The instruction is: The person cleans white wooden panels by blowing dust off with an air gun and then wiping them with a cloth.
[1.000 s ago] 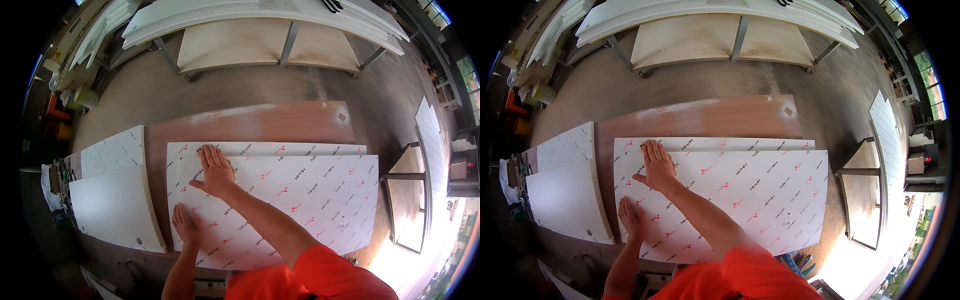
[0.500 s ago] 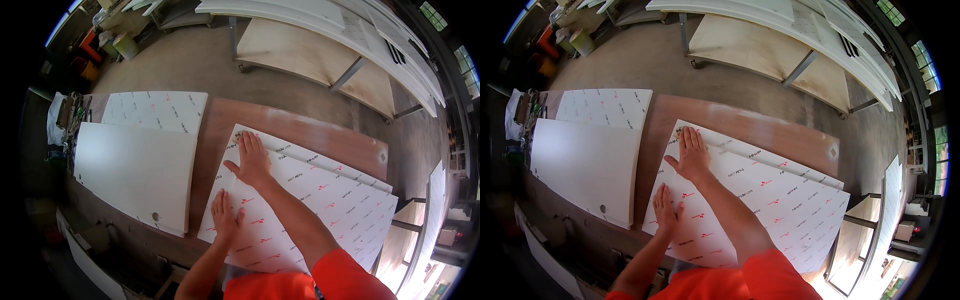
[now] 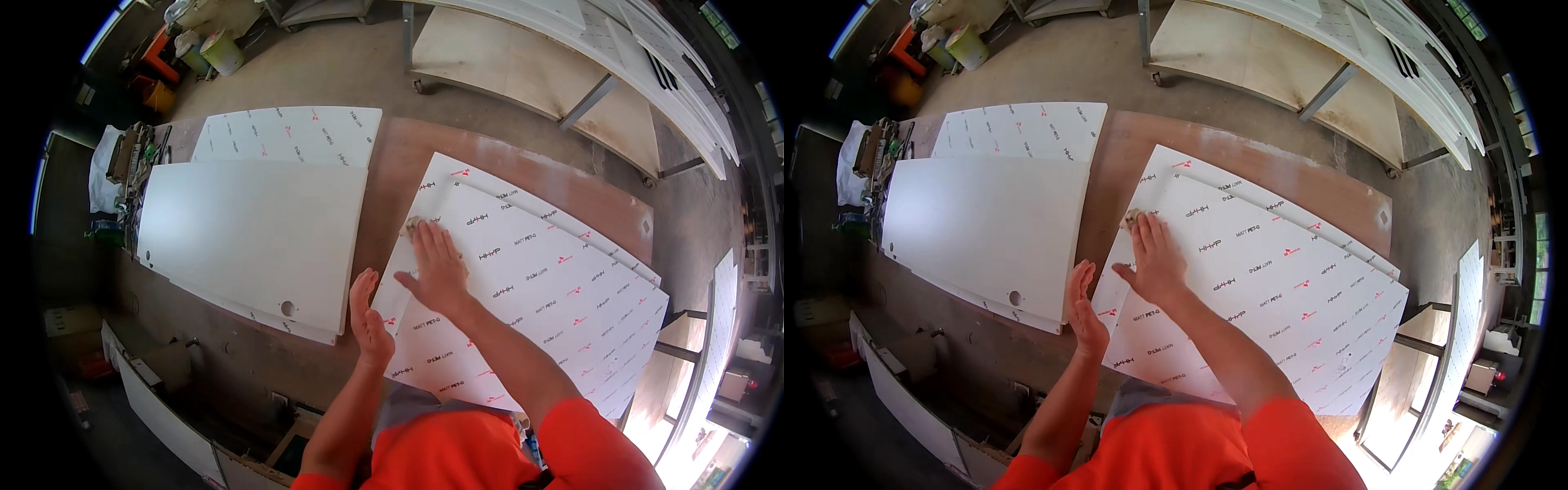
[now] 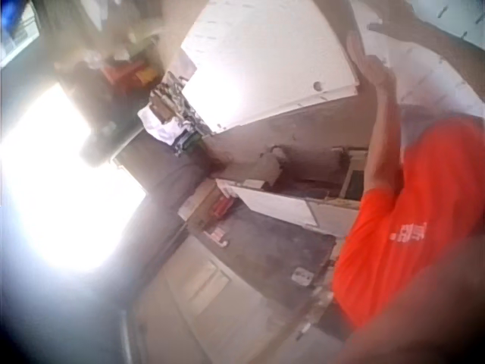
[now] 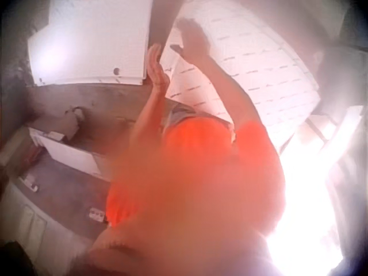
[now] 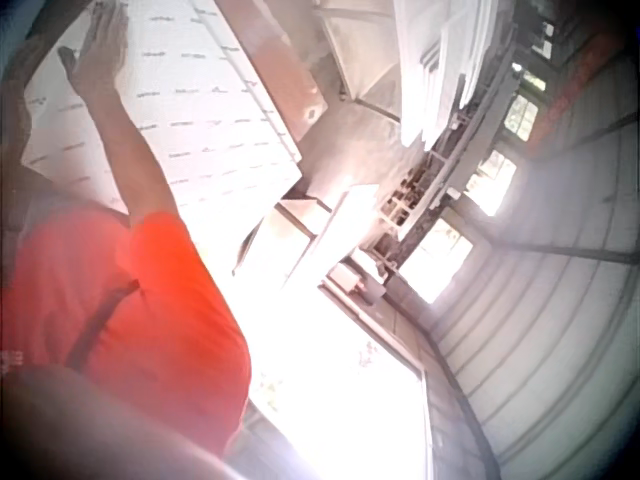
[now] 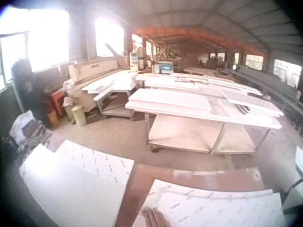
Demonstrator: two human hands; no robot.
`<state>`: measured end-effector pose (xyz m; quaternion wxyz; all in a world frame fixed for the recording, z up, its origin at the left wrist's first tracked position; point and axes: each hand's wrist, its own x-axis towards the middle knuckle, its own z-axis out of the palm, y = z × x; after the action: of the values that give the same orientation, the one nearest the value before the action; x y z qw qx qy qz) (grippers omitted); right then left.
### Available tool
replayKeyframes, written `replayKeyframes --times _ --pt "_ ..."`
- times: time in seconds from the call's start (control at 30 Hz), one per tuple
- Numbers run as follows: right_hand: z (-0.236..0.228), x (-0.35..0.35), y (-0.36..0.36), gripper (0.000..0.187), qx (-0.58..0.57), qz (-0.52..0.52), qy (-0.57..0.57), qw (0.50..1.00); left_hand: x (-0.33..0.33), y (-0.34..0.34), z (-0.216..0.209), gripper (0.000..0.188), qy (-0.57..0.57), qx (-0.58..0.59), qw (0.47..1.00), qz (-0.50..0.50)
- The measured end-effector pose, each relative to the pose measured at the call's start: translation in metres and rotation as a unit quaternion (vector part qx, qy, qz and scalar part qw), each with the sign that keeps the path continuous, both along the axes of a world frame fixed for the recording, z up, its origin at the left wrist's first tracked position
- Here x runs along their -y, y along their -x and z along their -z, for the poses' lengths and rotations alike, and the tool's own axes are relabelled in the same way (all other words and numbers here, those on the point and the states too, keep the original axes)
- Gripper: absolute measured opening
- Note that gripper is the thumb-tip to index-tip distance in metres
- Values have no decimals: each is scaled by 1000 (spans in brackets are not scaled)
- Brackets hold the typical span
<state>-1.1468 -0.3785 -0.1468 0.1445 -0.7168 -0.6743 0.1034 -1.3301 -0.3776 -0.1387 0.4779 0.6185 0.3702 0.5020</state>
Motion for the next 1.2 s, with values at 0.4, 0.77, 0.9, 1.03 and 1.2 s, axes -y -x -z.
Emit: replayKeyframes --times 0.4,0.77,0.9,1.03,1.2 --pt "10 247 136 92 35 -58 12 998 -12 -101 -1 58 -230 -365 882 187" --pt "33 578 -83 98 48 626 10 778 -11 -129 38 66 -319 -497 785 187" --pt "40 543 -85 102 59 709 -26 702 -13 -128 44 66 -332 -509 771 189" --pt "14 534 -62 104 0 598 37 801 -17 -119 43 68 -353 -511 761 190" --pt "18 623 -220 106 29 735 69 674 -14 -127 41 70 -361 -508 755 206"
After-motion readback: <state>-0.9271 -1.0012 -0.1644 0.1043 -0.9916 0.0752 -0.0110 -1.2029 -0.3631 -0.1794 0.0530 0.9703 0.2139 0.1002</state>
